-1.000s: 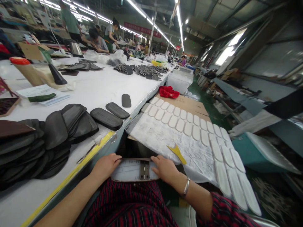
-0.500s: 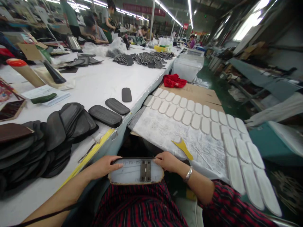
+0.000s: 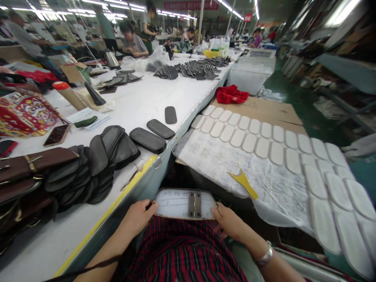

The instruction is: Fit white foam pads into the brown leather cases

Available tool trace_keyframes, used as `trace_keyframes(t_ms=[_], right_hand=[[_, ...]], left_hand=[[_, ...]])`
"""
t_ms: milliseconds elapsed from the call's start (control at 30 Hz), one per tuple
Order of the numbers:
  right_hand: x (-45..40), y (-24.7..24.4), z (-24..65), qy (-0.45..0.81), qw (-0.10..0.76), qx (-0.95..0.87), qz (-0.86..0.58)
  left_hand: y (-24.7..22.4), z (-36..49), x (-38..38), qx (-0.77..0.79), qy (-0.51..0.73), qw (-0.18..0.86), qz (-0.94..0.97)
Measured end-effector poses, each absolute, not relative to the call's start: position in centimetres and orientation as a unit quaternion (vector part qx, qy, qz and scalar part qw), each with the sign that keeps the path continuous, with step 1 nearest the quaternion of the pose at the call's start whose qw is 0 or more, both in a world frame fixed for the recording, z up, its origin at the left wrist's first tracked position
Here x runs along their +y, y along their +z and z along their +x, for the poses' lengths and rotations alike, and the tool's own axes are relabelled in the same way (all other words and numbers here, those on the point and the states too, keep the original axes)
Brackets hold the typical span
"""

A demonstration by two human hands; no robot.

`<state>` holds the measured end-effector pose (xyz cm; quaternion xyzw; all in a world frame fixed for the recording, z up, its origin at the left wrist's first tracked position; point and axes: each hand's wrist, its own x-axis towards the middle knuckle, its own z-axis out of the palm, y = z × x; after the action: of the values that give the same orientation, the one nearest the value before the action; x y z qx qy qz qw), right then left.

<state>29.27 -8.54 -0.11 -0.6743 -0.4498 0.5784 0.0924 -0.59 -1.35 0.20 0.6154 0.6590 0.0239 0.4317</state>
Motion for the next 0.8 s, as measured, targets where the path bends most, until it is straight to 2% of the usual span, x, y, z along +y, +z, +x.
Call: trace_keyframes(t_ms=[67, 167, 233, 567, 633, 800], right_hand=[[-8.4, 0.2, 29.3, 0.497, 0.075, -0.507, -0.7], [-7.7, 1.1, 29.4, 0.318, 0.007, -0.602, -0.733], [-7.1, 1.7, 29.5, 0.259, -0.035, -0.631, -0.73], [-5.6, 1.7, 30.3, 0.242, -0.089, -0.666, -0.7], [-5.5, 1.7, 30.4, 0.242, -0.093, -0.673, -0.693], [-6.2, 1.1, 30.5, 0.21, -0.13, -0.738, -0.628]], left_hand=[[0.1, -0.5, -1.2, 0.665, 0.062, 0.446, 0.595], [-0.2, -0.4, -0.6, 0.671, 0.084, 0.475, 0.564], [-0.4, -0.4, -0.2, 0.671, 0.081, 0.51, 0.532], [0.2, -1.2, -0.9, 0.637, 0.115, 0.658, 0.385], [0.4, -1.3, -1.1, 0.645, 0.081, 0.633, 0.42], [0.2, -0.6, -1.1, 0.672, 0.005, 0.48, 0.563]])
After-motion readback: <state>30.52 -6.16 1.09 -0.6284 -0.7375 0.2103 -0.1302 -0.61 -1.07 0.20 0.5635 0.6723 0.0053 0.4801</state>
